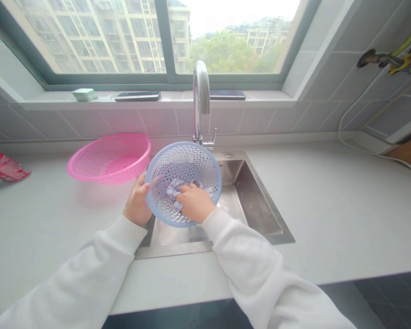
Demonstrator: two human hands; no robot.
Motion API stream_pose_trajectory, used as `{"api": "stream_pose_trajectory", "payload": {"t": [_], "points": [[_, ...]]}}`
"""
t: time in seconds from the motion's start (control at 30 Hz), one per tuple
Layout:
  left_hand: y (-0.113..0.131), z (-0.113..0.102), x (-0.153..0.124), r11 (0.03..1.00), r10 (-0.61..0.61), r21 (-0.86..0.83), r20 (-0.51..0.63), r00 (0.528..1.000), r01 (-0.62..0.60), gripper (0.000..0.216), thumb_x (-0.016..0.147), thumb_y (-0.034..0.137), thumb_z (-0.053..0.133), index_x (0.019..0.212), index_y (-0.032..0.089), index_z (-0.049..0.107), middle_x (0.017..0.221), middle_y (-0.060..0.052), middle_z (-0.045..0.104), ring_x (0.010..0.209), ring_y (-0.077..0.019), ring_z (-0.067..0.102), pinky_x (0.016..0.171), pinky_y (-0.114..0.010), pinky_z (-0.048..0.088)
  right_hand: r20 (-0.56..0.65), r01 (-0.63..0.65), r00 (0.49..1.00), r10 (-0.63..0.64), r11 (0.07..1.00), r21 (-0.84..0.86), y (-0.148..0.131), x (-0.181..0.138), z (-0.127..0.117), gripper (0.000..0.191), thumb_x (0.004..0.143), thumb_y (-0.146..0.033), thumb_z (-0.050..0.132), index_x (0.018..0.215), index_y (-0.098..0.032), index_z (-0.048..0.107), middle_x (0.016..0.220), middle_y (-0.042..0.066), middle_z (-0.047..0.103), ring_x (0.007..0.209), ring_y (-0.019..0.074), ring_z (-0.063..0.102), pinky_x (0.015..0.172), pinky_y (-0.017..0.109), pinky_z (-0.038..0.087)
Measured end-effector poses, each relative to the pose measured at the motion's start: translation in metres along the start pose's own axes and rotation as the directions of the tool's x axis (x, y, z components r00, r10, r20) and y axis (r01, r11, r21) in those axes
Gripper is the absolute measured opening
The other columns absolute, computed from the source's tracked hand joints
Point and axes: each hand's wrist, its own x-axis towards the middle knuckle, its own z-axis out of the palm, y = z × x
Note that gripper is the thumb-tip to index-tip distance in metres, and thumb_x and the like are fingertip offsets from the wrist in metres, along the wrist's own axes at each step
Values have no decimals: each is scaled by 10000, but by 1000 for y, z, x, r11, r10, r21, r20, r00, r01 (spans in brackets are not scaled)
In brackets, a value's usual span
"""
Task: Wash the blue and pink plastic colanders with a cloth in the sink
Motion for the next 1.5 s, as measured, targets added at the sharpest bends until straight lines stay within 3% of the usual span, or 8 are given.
{"api": "stream_pose_trajectory", "payload": {"t": [0.17, 0.3, 0.43, 0.73, 1.0, 1.17, 1.33, 1.5], "points": [[4, -3, -1, 999, 32, 25, 29, 999, -33, 549, 768, 442, 726, 1269, 236, 639, 1238, -96, 720, 1154, -328, 677, 962, -489, 568, -137, -208, 968, 209, 978, 25, 9, -2, -6, 329, 873, -207, 580, 1169, -266, 712, 1392, 108, 566, 1233, 310, 513, 968, 439, 465], [9, -2, -2, 998, 59, 26, 31, 998, -60, 519, 761, 490, 728, 1217, 245, 690, 1190, -90, 740, 1127, -331, 688, 958, -489, 579, -245, -286, 924, 295, 955, 72, 11, -4, -8, 452, 830, -354, 707, 1280, -314, 682, 1579, 99, 390, 1447, 395, 316, 1130, 544, 334], [10, 0, -2, 997, 72, 22, 8, 997, -72, 516, 744, 482, 737, 1197, 237, 707, 1139, -88, 760, 1063, -327, 710, 939, -499, 588, -177, -259, 943, 282, 955, 142, 12, -6, -1, 701, 759, -396, 785, 1427, -353, 575, 1642, 102, 299, 1488, 398, 281, 1161, 560, 316], [5, -3, -1, 992, 108, 62, -38, 993, -106, 491, 776, 467, 705, 1197, 215, 696, 1133, -84, 758, 1056, -307, 712, 928, -465, 577, -70, -201, 973, 219, 959, 201, 11, -5, 2, 890, 722, -358, 811, 1528, -381, 436, 1660, 127, 223, 1478, 363, 344, 1109, 512, 412], [-2, -8, -2, 995, 80, 58, -54, 995, -77, 527, 779, 468, 707, 1235, 209, 656, 1166, -89, 740, 1052, -302, 705, 934, -475, 561, -34, -281, 957, 289, 947, 156, 12, -2, 1, 661, 807, -224, 691, 1433, -372, 538, 1388, 126, 497, 1117, 318, 621, 906, 435, 510], [-3, -6, -2, 996, 91, 21, -54, 994, -90, 558, 763, 467, 717, 1250, 202, 652, 1189, -103, 733, 1088, -315, 691, 952, -484, 557, -76, -231, 962, 264, 927, 296, 11, 3, 4, 512, 806, -181, 671, 1306, -282, 640, 1223, 116, 540, 991, 262, 639, 911, 419, 505], [-3, 1, -4, 990, 130, 56, -64, 989, -127, 578, 768, 501, 724, 1262, 215, 632, 1230, -101, 720, 1157, -320, 670, 984, -471, 542, -151, -75, 968, 201, 804, 590, 4, 7, 10, 567, 723, -127, 739, 1270, -244, 647, 1253, 102, 532, 1113, 264, 612, 1007, 433, 484], [-8, 8, -7, 991, 49, 122, 50, 998, -55, 666, 735, 475, 787, 1319, 217, 596, 1247, -108, 724, 1146, -316, 682, 959, -433, 550, -282, 98, 947, 155, 696, 711, -1, 6, 8, 523, 733, -194, 770, 1238, -222, 638, 1239, 102, 579, 1219, 291, 562, 1080, 484, 438]]}}
